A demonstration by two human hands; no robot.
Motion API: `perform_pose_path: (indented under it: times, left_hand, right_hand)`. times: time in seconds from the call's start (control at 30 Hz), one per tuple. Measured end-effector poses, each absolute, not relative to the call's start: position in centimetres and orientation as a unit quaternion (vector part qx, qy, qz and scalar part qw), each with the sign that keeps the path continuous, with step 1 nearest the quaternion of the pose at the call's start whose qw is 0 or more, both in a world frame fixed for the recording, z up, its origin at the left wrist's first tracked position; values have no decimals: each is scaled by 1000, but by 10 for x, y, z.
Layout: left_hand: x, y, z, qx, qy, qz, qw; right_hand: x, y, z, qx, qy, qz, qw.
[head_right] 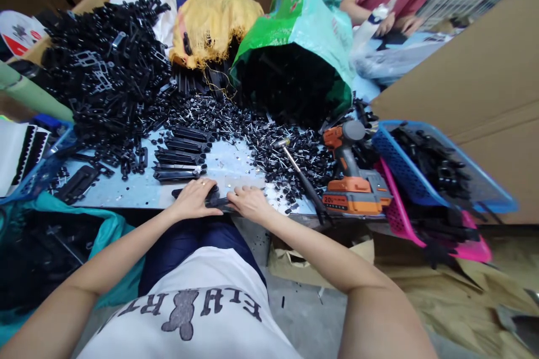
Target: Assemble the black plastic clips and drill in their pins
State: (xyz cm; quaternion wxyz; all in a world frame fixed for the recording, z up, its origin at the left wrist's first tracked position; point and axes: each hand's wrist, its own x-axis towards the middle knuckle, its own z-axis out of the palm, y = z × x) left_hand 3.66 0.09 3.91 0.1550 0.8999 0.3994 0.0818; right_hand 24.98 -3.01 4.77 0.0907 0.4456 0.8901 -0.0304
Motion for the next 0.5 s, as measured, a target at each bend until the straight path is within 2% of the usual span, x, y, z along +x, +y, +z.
perform_pose_path:
  times: [0.27,0.5]
  left_hand:
    - [29,-4,25,891,399,167,136]
    - [51,22,38,923,344,126,121]
  right_hand:
    - [240,-30,71,432,901,30,36]
    - [261,-14,47,402,915,18,-16]
